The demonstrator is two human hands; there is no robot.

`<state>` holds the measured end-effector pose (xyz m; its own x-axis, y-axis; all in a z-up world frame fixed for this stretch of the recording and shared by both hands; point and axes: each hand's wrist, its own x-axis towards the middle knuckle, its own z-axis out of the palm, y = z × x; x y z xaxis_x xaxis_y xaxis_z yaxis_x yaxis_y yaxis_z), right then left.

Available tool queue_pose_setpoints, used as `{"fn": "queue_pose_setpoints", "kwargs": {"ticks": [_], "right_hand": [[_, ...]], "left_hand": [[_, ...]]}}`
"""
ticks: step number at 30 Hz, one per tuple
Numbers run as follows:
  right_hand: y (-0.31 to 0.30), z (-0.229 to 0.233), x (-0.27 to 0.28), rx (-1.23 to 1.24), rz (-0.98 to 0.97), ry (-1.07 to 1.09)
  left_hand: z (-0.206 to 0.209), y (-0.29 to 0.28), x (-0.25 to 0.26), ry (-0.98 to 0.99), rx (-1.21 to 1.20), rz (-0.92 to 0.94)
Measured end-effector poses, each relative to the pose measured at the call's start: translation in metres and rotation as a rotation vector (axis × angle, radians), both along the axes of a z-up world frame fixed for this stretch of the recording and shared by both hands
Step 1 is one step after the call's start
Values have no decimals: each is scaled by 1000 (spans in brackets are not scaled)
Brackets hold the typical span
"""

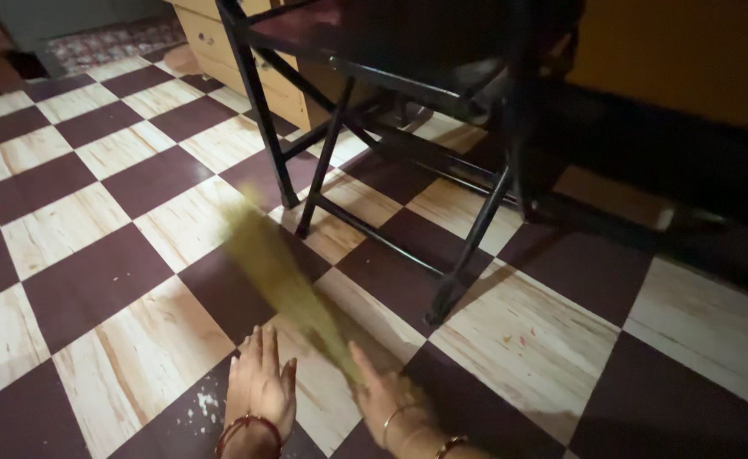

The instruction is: The person sweeps the floor under a desk by hand using a broom, moving a folding chair aside to reach the workspace.

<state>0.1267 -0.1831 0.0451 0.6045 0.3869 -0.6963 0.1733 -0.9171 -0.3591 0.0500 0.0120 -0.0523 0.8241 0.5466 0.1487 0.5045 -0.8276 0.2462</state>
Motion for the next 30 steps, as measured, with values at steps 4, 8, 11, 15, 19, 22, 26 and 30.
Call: {"fn": "queue_pose_setpoints", "kwargs": {"ticks": [4, 8, 11, 15, 19, 22, 26, 30], "right_hand": [[-11, -28, 0, 38, 85, -61], [7, -71, -8, 119, 200, -119], [17, -80, -2, 160, 232, -174], [1, -55, 8, 186, 196, -250], [-26, -30, 12, 51, 34, -175], [-30, -49, 11, 32, 148, -270], [-1, -88, -7, 36, 336, -202], [31, -79, -37, 221, 345, -147]], "left_hand": [[-7, -1, 17, -9, 26, 37], [-10, -9, 33, 17, 62, -2], [-3, -20, 40, 130, -12, 23], [12, -30, 45, 71, 1, -16], [25, -25, 33, 134, 14, -86], [26, -15, 17, 199, 27, -48], [19, 6, -12, 212, 27, 4], [14, 19, -32, 250, 42, 52]]}}
